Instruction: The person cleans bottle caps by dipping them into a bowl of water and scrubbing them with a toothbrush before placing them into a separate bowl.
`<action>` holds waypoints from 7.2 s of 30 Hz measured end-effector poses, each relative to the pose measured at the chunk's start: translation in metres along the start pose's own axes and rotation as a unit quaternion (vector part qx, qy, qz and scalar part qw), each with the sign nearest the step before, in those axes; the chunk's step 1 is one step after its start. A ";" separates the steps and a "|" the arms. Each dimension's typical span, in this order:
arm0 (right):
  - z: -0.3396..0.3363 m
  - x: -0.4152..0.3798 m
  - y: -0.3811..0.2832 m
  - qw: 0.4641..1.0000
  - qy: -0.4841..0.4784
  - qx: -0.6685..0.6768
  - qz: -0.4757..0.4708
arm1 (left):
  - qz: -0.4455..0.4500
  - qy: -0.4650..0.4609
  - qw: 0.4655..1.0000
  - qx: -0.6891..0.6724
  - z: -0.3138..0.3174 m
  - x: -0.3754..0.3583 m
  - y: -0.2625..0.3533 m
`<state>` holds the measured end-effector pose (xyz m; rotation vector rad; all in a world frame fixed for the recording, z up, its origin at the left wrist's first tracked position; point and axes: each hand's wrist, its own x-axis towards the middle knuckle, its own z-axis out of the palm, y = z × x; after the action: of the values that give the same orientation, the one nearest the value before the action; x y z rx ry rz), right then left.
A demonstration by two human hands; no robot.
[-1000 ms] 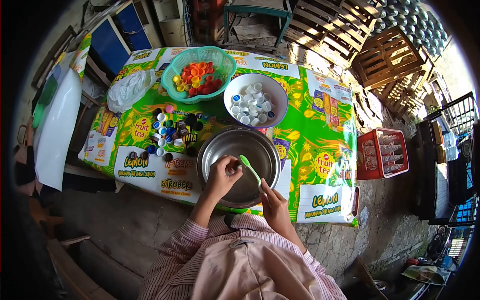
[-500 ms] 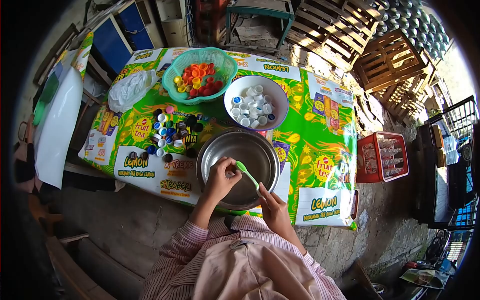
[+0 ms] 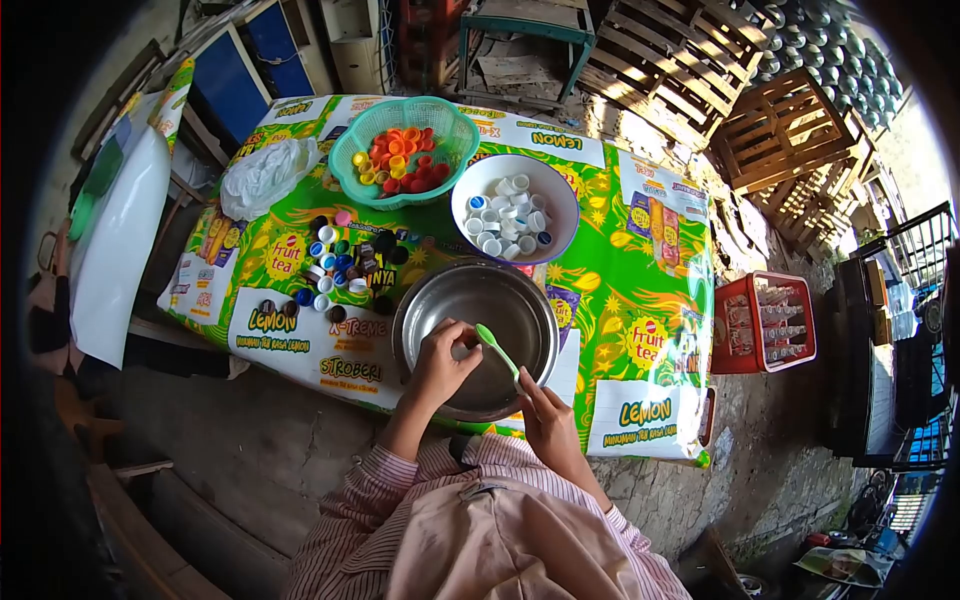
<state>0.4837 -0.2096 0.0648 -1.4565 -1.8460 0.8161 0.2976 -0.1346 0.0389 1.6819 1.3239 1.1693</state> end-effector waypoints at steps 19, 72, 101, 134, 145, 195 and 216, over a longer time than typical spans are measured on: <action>0.005 0.001 -0.003 0.998 0.059 0.019 0.006 | -0.040 0.004 0.997 -0.072 -0.003 -0.003 0.002; -0.004 -0.014 -0.020 0.988 0.076 -0.106 0.078 | 0.008 -0.178 0.984 0.009 -0.040 0.001 0.020; 0.071 -0.008 -0.086 0.964 0.152 -0.151 0.160 | 0.001 -0.014 0.980 0.199 -0.178 0.223 -0.132; 0.042 -0.003 -0.061 0.977 0.119 -0.128 0.124 | -0.042 0.043 0.944 0.324 -0.154 0.000 -0.085; 0.015 -0.009 -0.037 0.982 0.118 -0.108 0.100 | -0.107 0.108 0.919 0.365 -0.148 -0.029 -0.109; -0.012 -0.010 0.000 0.997 0.011 -0.061 0.044 | -0.021 -0.066 0.998 -0.009 -0.005 -0.002 -0.004; -0.003 -0.001 -0.004 1.000 -0.006 -0.026 0.013 | -0.051 -0.016 0.994 -0.093 -0.008 -0.013 -0.008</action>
<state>0.4840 -0.2114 0.0700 -1.5138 -1.8739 0.7961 0.2866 -0.1450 0.0316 1.4762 1.2259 1.1637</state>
